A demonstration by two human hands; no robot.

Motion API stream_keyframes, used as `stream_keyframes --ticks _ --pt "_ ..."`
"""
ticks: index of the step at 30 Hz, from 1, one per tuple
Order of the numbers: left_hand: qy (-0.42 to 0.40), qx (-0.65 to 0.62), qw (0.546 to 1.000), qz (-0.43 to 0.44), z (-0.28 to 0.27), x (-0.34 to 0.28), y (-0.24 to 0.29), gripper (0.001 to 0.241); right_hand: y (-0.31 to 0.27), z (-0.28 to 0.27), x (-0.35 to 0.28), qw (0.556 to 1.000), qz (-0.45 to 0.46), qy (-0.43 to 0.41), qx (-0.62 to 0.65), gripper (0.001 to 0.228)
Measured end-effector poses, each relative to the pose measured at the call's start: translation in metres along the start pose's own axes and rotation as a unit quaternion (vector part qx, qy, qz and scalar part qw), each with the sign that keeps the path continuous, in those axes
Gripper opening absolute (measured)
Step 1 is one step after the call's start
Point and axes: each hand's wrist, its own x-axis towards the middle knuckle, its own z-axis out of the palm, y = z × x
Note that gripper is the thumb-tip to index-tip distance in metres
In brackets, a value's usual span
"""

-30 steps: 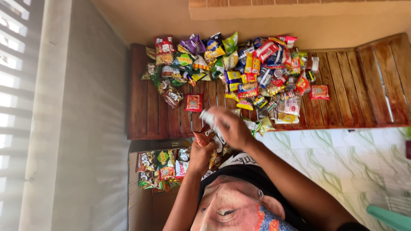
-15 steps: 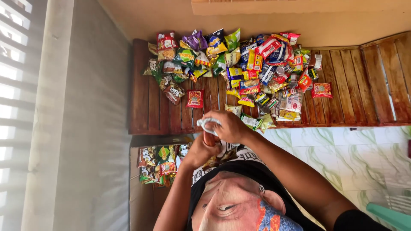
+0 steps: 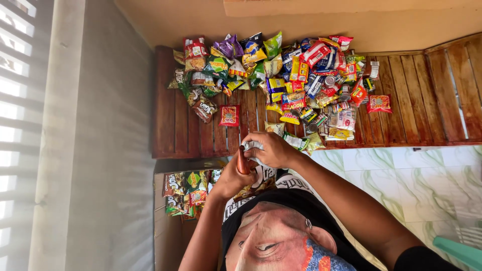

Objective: Wiping snack bags with a cloth and organizing them into a cardboard box.

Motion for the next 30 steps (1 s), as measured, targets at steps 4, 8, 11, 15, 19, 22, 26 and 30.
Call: stream_keyframes --ticks 4,8,11,15,19,22,26,30 --pt "0.017 0.010 0.999 -0.032 0.002 -0.005 0.007 0.071 0.009 0.001 -0.002 0.992 0.118 -0.021 0.034 0.029" --pt "0.035 -0.033 0.999 -0.002 0.003 -0.016 0.020 0.086 0.075 0.002 -0.013 0.995 0.099 0.003 0.005 0.033" --pt "0.045 -0.101 0.993 0.039 -0.007 -0.015 0.009 0.083 0.115 0.001 -0.029 0.995 0.094 0.030 -0.024 0.035" --pt "0.128 -0.176 0.975 0.049 -0.037 0.016 -0.058 0.045 0.066 -0.009 -0.025 0.926 0.279 0.174 0.186 0.032" --pt "0.162 -0.261 0.951 0.039 -0.011 0.026 -0.055 0.033 -0.018 0.021 -0.020 0.988 -0.019 0.152 -0.004 0.026" --pt "0.160 -0.336 0.925 0.082 0.014 0.019 -0.022 0.035 -0.033 0.029 -0.016 0.955 -0.088 0.167 -0.228 0.043" --pt "0.140 -0.357 0.918 0.104 0.024 -0.001 0.001 0.044 0.023 0.031 -0.023 0.966 0.177 0.190 -0.023 0.054" --pt "0.142 -0.301 0.934 0.128 -0.007 0.018 -0.060 0.054 0.024 0.007 -0.032 0.933 0.262 0.110 0.222 0.060"
